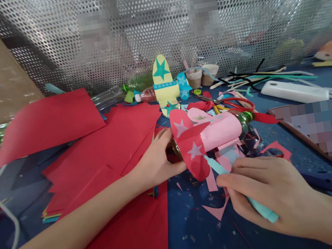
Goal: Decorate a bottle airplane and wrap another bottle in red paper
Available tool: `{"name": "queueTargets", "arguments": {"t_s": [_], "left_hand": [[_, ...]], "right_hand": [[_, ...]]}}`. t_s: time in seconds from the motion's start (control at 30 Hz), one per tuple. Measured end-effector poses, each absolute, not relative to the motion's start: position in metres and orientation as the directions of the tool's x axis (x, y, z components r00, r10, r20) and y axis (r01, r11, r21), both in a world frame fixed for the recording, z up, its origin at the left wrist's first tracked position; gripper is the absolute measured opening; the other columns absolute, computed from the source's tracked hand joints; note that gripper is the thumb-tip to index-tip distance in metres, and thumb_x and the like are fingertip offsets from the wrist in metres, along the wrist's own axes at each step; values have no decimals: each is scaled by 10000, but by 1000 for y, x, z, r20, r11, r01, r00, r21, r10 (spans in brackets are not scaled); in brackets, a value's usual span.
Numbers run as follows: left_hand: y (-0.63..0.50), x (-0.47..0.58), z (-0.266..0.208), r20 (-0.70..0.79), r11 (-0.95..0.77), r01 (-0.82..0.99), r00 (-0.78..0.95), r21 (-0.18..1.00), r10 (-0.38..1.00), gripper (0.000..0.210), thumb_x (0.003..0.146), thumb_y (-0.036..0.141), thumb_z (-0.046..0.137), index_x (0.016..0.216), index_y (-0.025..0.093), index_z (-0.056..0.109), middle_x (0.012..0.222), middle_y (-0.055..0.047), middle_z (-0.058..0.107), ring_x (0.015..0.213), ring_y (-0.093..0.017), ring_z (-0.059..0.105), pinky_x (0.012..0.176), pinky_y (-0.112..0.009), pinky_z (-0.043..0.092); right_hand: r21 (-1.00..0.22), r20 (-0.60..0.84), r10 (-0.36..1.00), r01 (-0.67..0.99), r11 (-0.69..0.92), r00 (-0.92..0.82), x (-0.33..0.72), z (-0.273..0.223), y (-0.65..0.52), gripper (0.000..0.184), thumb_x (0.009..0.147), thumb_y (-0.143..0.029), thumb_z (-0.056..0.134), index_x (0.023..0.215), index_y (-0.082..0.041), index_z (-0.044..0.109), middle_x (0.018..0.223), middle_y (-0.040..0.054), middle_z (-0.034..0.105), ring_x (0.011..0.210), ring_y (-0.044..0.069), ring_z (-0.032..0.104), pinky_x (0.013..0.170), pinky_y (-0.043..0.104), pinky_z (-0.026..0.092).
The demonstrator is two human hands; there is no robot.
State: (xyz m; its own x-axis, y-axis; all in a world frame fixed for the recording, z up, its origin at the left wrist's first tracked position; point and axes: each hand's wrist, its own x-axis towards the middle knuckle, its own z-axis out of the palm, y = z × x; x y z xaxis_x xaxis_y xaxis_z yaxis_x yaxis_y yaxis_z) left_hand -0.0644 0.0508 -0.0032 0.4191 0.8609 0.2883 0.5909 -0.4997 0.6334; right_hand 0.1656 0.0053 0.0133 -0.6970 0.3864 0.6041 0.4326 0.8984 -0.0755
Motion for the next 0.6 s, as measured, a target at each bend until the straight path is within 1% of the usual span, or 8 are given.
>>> {"name": "queueTargets", "arguments": {"t_s": [0.13, 0.27, 0.33, 0.47, 0.6], "left_hand": [[51, -65, -4, 296, -499, 570, 414, 653, 861, 553, 696, 292, 687, 1210, 206, 504, 1179, -99, 604, 1118, -303, 562, 904, -473, 496], [49, -65, -4, 305, -512, 518, 435, 685, 847, 612, 671, 212, 684, 1242, 210, 466, 1243, -88, 567, 1170, -286, 529, 943, -452, 482], [48, -65, -3, 320, -526, 524, 436, 670, 841, 643, 645, 190, 697, 1244, 215, 462, 1276, -84, 539, 1219, -294, 485, 995, -463, 445], [43, -65, 0, 345, -542, 575, 422, 613, 838, 634, 634, 193, 736, 1215, 216, 485, 1302, -92, 485, 1246, -303, 445, 1049, -468, 396], [42, -65, -1, 414, -601, 575, 436, 555, 799, 649, 638, 181, 753, 1226, 213, 480, 1312, -113, 416, 1286, -301, 380, 1080, -465, 360]], "right_hand": [[-75, 608, 383, 431, 899, -696, 166, 13, 4, 160, 823, -59, 463, 871, -145, 589, 565, -12, 543, 515, 119, 450, 447, 254, 362], [-75, 623, 336, 373, 925, -707, 168, 17, 2, 161, 818, -54, 471, 907, -139, 575, 565, -14, 528, 516, 122, 439, 457, 257, 384], [-70, 615, 320, 354, 933, -721, 168, 19, 2, 180, 813, -58, 468, 935, -135, 576, 575, -8, 537, 522, 128, 454, 455, 261, 395], [-72, 631, 320, 357, 931, -707, 166, 19, 1, 239, 804, -59, 479, 1020, -118, 562, 634, 10, 609, 555, 138, 530, 481, 271, 444], [-73, 635, 330, 371, 926, -699, 165, 19, -1, 224, 799, -72, 489, 1001, -130, 567, 680, 24, 649, 583, 147, 576, 502, 280, 478]]}}
